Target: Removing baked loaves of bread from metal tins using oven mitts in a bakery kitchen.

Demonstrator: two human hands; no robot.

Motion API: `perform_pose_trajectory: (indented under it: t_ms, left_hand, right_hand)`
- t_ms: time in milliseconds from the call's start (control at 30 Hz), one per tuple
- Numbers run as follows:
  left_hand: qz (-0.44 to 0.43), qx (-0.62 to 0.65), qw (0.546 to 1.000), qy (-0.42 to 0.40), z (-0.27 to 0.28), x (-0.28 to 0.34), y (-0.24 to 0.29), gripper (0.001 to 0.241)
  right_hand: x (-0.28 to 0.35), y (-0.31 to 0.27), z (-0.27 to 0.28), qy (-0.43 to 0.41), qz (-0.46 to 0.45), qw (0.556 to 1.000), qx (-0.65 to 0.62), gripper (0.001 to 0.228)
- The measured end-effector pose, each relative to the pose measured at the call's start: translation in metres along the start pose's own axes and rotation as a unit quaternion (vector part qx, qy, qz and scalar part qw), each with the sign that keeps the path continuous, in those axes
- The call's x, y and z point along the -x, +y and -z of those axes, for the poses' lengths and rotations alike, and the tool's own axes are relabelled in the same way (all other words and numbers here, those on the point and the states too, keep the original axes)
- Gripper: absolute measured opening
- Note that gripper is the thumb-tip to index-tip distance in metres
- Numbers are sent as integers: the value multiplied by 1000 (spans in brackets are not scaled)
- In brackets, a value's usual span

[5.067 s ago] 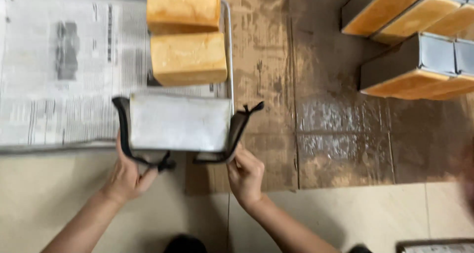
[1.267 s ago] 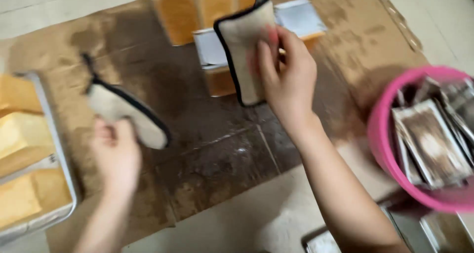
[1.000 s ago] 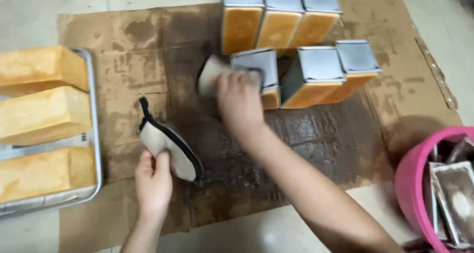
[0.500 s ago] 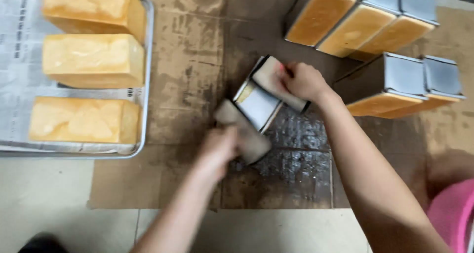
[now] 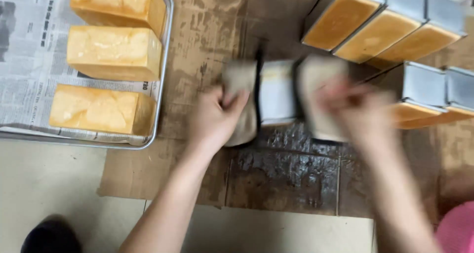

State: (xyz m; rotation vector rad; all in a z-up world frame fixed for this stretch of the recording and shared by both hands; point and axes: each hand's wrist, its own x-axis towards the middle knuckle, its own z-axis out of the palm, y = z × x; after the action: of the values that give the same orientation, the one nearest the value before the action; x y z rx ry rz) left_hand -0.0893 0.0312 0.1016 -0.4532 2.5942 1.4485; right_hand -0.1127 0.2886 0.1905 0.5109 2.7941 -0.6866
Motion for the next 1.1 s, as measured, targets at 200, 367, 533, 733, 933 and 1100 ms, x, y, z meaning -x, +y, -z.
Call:
perform_pose_trajectory:
  t_ms: [200,367,533,733,933,1100]
  left_hand:
    - [72,-109,991,-36,-47,-29,-51,62]
    - [91,-120,987,-62,-42,-2,-38,63]
    - [143,-117,974,-128,-45,0,-34,59]
    - [109,-158,974,-121,-1,24,42,48]
    - [-67,-162,983,48,16,13,66,49]
    - [50,-133,989,-35,-42,-48,-52,73]
  right_hand:
    - [-69,83,-111,-84,44,990,-110,60]
    - [-29,94,-105,-82,9,991,-110,58]
    - [-27,104,-111,-100,-24,981,-167,56]
    - [11,80,-66,-34,28,995,-90,51]
    - [7,70,-49,40,96,950,-295,46]
    - [-59,105,-125,-158,-49,974,-157,61]
